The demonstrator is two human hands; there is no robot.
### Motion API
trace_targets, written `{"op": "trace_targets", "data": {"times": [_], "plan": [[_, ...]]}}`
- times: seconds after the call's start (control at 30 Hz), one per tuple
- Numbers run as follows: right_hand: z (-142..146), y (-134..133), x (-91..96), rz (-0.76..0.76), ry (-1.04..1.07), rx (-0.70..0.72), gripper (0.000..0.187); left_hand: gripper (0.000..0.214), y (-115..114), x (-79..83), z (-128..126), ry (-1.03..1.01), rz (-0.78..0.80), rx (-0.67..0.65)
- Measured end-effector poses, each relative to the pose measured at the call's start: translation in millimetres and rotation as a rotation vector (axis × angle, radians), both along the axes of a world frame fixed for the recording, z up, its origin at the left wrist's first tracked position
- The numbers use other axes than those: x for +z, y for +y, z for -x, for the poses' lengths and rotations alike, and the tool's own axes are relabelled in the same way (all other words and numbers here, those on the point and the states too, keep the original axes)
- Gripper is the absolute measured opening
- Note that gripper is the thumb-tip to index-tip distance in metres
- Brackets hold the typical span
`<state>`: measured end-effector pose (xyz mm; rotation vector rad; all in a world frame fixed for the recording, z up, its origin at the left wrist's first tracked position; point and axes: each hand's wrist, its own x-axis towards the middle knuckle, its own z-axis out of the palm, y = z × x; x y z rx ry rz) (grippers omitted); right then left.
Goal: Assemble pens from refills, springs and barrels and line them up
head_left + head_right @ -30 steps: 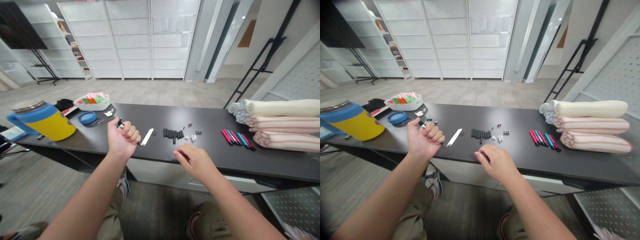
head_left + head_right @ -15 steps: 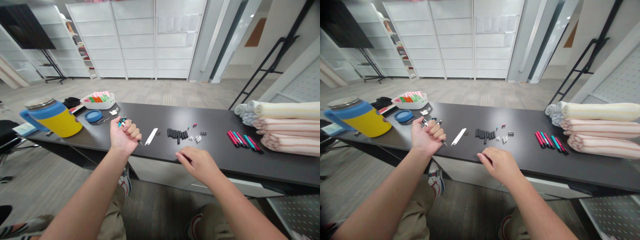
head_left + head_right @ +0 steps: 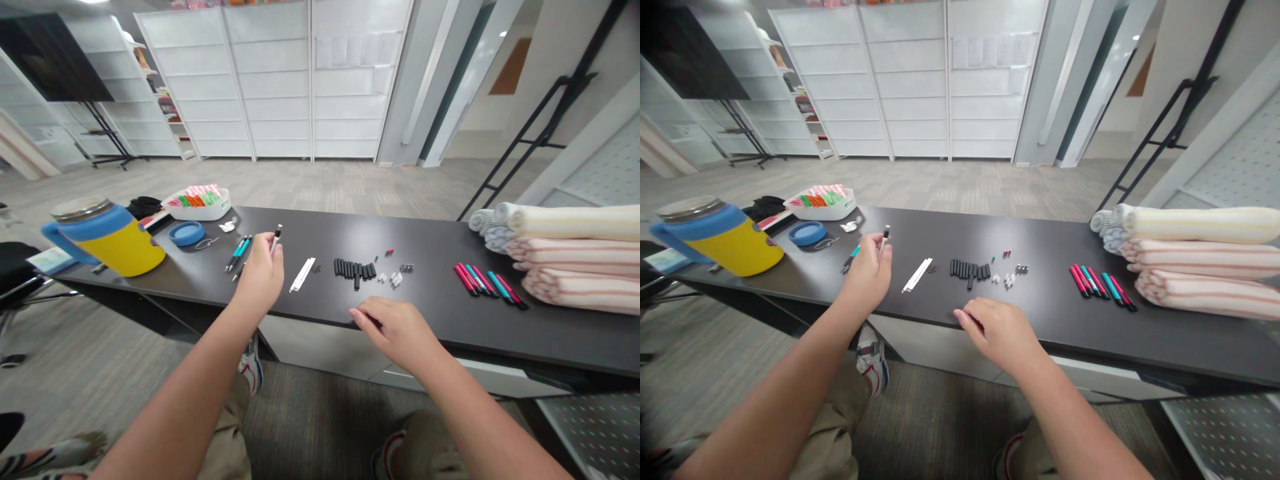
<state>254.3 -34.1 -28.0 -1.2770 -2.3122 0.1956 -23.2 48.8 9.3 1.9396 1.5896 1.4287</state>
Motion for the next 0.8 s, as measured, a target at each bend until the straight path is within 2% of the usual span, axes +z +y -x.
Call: {"op": "trace_targets", "data": {"times": [0.03,0.1,0.27,0.43,0.53,0.8], "plan": [[-0.2,-0.1,-0.3,0.001,0.001,0.001,0.041,0.014,1.1,-3.8,2.5,0.204,-0.043,0.036],[-0.7,-0.2,-0.9,-0.002,-0.002,0.003,0.042,0.017,4.0,-11.3,9.0,0.477,-0.04,0.084],[-0.6,-0.3,-1.4,-0.013,-0.012,0.006,0.042,0.017,15.7,-23.5,27.7,0.775,0.161,0.229],[-0.3,-0.2,-1.5,-0.013,-0.013,0.016,0.042,0.023,23.5,-20.5,40.4,0.805,0.231,0.316],[-0.7,-0.1,-1.9,-0.011,-0.016,0.016,0.042,0.027,22.7,-17.3,44.8,0.796,0.266,0.296],[-0.6,0.2,-1.1,-0.012,-0.024,0.025,0.042,0.019,14.7,-13.4,44.8,0.799,0.315,0.271]]}}
